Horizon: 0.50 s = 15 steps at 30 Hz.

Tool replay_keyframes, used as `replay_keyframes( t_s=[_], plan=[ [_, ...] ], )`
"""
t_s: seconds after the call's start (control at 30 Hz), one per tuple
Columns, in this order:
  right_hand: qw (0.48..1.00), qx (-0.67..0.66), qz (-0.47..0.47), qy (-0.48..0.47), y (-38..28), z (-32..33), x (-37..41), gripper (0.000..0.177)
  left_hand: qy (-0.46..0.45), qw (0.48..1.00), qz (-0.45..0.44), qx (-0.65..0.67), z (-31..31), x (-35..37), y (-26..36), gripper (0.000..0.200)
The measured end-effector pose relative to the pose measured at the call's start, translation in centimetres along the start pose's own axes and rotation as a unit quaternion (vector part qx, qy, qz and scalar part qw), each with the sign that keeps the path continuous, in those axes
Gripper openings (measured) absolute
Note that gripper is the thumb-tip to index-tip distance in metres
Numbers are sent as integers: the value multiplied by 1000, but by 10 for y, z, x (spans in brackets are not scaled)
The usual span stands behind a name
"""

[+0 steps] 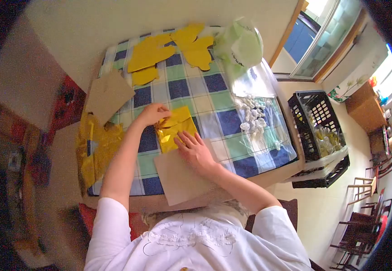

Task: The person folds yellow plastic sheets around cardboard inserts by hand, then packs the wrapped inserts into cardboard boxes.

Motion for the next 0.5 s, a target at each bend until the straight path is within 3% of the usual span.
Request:
replay_keyframes(
  t_s=[0.03,0.13,0.33,0.43,0.5],
  plan=[
    [1000,3,1,2,1,0,-1,44,-79,995,17,-56,-6,-17,-10,28],
    [1000,6,0,13,7,2,-8,44,-65,997,33,-33,4,-31,-17,25],
    [999,4,-7,33,18,6,-24,44,114,991,5,-65,34,-26,-17,23],
    [1000,5,-8,30,16,9,-23,43,251,934,-101,-232,42,20,33,24],
    [999,-3,-18,26,12,14,-21,42,146,949,-141,-241,27,30,37,27]
  ],
)
Point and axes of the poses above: each hand's wrist, its own x-axis away from the middle knuckle, its own z-axis out of the back of the hand, y = z × x, the point moved 10 cm from there along -x, towards the middle knuckle, and after that the axes turned 13 degrees about -y, right-handed, at the moved point
